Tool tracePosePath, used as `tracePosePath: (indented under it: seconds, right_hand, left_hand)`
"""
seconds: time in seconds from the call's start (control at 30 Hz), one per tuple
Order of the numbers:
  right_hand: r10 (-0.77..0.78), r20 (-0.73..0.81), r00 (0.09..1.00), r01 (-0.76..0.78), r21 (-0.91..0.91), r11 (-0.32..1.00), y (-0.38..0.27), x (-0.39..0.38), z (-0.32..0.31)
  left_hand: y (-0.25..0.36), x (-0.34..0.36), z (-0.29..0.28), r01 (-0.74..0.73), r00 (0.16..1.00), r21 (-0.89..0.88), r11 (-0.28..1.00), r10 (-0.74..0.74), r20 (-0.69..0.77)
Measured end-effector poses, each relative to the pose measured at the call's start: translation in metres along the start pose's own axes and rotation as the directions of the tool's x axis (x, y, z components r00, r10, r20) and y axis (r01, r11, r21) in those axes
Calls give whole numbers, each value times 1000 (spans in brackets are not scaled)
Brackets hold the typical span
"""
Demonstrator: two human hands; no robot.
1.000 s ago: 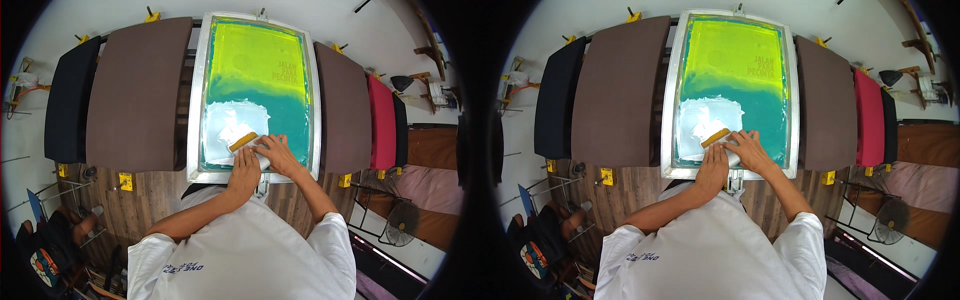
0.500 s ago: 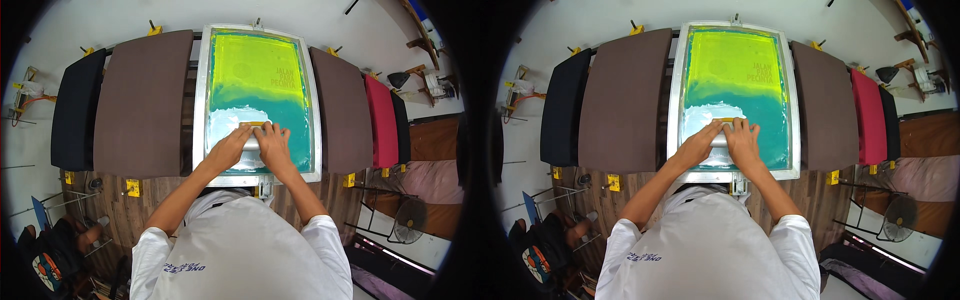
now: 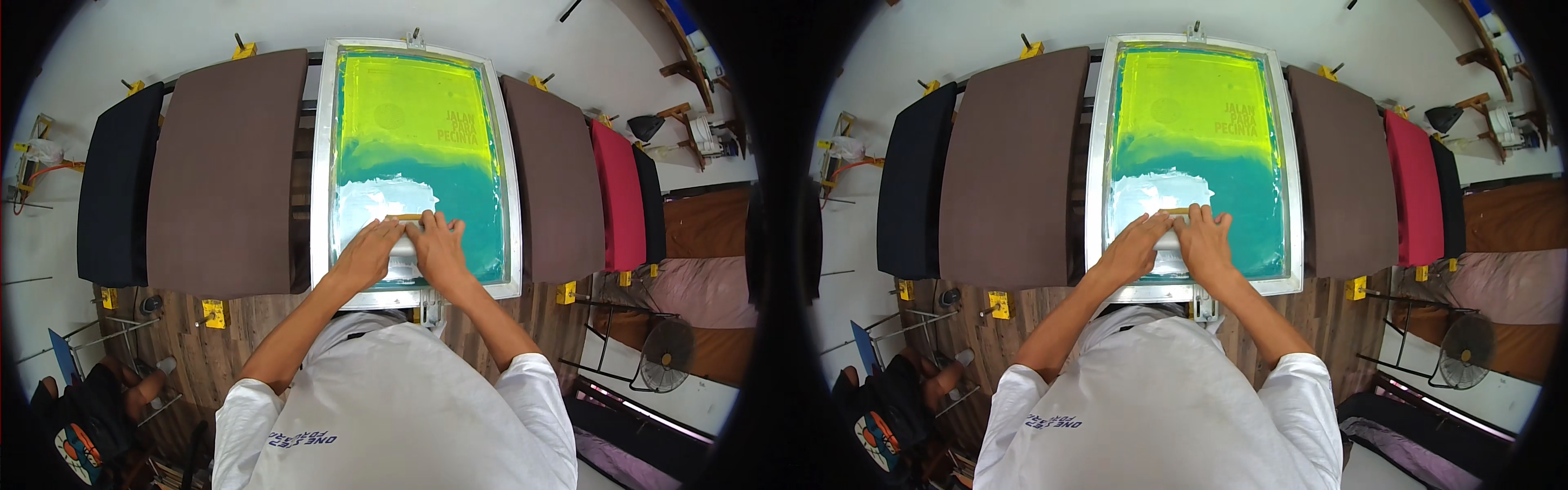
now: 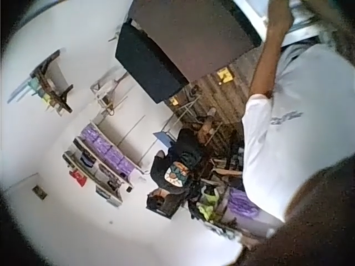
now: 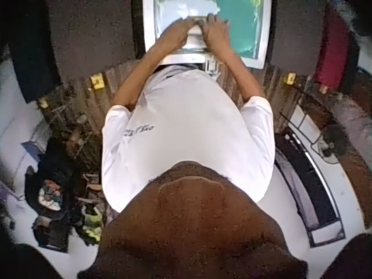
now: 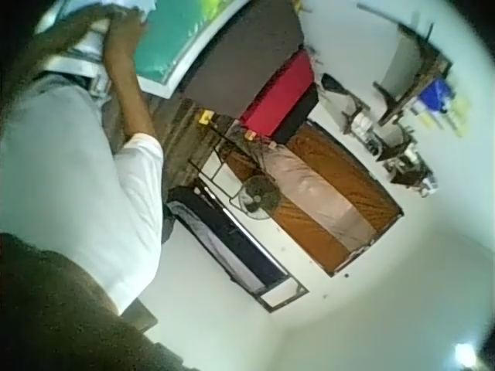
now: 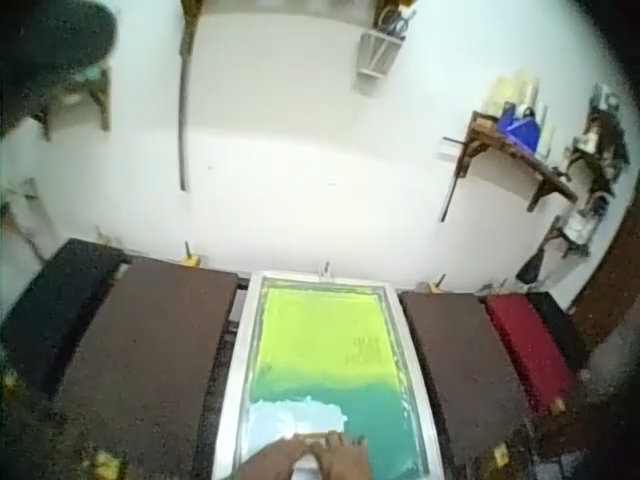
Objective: Applying ink to a garment using a silk screen and a squeegee.
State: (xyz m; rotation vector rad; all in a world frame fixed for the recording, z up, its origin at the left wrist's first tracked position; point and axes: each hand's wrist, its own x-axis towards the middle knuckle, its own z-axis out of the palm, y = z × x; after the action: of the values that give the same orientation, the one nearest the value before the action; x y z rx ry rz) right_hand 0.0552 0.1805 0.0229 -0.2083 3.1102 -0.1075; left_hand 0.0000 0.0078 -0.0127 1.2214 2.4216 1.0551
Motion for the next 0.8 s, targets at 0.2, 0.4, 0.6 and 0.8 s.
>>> tracePosePath:
  seconds: [0.2, 0.4, 0.6, 0.8]
  right_hand:
    - [31, -16, 999, -29, 124, 992, 10, 12, -20]
    - [66, 142, 988, -103, 270, 957, 25, 61, -11]
    - [62, 275, 959, -130, 235, 963, 35, 111, -1]
    - [86, 360, 929, -173, 216, 961, 35, 125, 6]
  left_hand:
    - [9, 23, -16, -32, 998, -3, 999, 32, -48]
    - [-14, 62, -61, 97, 978, 30, 995, -101, 180]
    - [-45, 87, -78, 146, 963, 40, 988, -151, 225]
    - [-63, 94, -71, 155, 962, 56, 986, -163, 218]
